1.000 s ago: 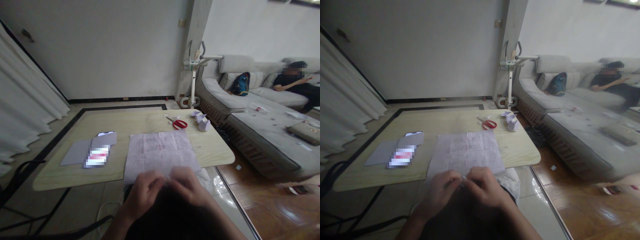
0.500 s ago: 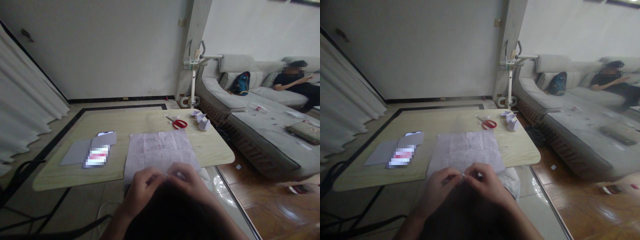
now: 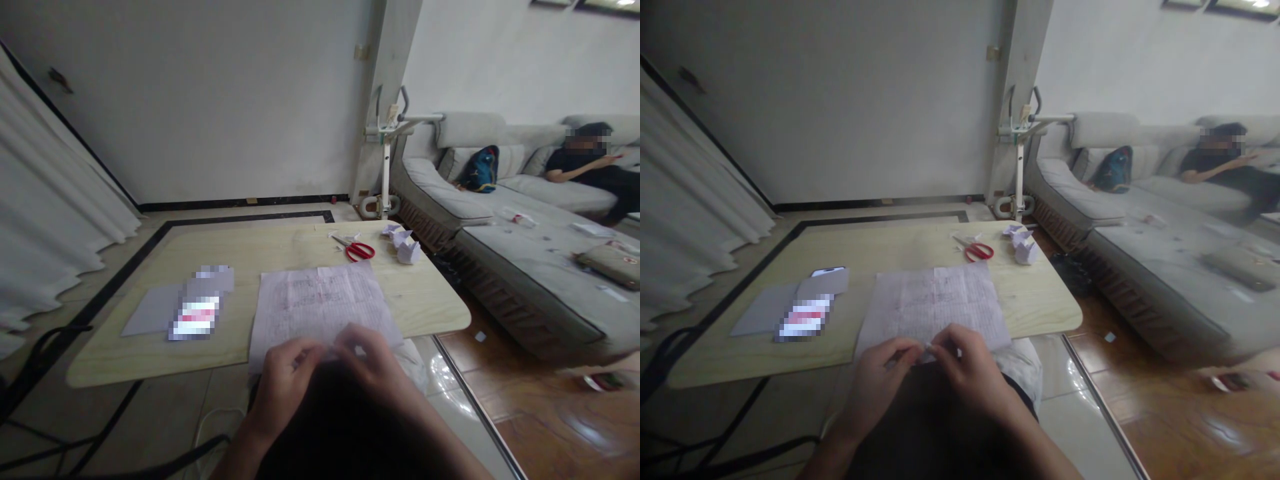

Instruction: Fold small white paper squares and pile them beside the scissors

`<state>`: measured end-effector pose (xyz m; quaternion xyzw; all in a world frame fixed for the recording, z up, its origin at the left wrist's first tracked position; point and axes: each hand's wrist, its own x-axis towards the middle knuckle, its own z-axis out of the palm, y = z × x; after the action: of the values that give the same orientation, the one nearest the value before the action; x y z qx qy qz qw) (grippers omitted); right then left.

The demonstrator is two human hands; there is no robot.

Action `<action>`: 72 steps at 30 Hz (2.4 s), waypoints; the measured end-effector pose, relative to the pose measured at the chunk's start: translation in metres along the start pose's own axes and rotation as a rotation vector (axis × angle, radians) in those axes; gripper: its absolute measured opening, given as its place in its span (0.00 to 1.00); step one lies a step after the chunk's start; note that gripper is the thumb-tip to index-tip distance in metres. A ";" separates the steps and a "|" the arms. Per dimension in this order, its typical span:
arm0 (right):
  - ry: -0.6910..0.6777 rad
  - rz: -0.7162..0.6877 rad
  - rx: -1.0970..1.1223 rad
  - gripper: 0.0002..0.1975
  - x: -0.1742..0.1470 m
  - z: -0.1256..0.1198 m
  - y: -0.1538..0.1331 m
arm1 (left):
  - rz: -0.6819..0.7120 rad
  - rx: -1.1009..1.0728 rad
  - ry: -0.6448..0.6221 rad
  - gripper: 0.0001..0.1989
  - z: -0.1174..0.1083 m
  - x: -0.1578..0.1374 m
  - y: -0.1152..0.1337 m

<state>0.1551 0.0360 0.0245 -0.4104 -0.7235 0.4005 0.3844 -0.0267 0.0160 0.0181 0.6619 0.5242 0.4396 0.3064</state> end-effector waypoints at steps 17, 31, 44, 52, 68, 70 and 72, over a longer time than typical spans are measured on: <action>0.148 -0.050 0.019 0.09 0.000 0.004 -0.002 | -0.005 -0.134 0.129 0.08 0.007 0.001 0.002; 0.222 -0.104 0.049 0.07 0.001 0.008 0.001 | 0.054 -0.153 0.093 0.04 0.008 0.005 -0.001; 0.425 -0.203 0.060 0.07 0.007 0.020 0.002 | -0.085 -0.338 0.281 0.05 0.019 0.010 0.003; 0.466 -0.213 0.059 0.06 0.007 0.022 0.006 | -0.226 -0.454 0.344 0.06 0.021 0.011 0.000; 0.501 -0.036 0.315 0.07 0.008 0.028 0.008 | -0.258 -0.566 0.396 0.09 0.031 0.013 0.006; 0.496 0.008 0.365 0.08 0.009 0.028 0.007 | -0.274 -0.573 0.373 0.10 0.030 0.012 0.003; 0.491 0.030 0.386 0.08 0.010 0.027 0.006 | -0.286 -0.576 0.310 0.09 0.027 0.012 -0.001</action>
<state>0.1294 0.0400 0.0106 -0.4249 -0.5135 0.4247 0.6127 -0.0020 0.0290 0.0087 0.3938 0.5065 0.6170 0.4557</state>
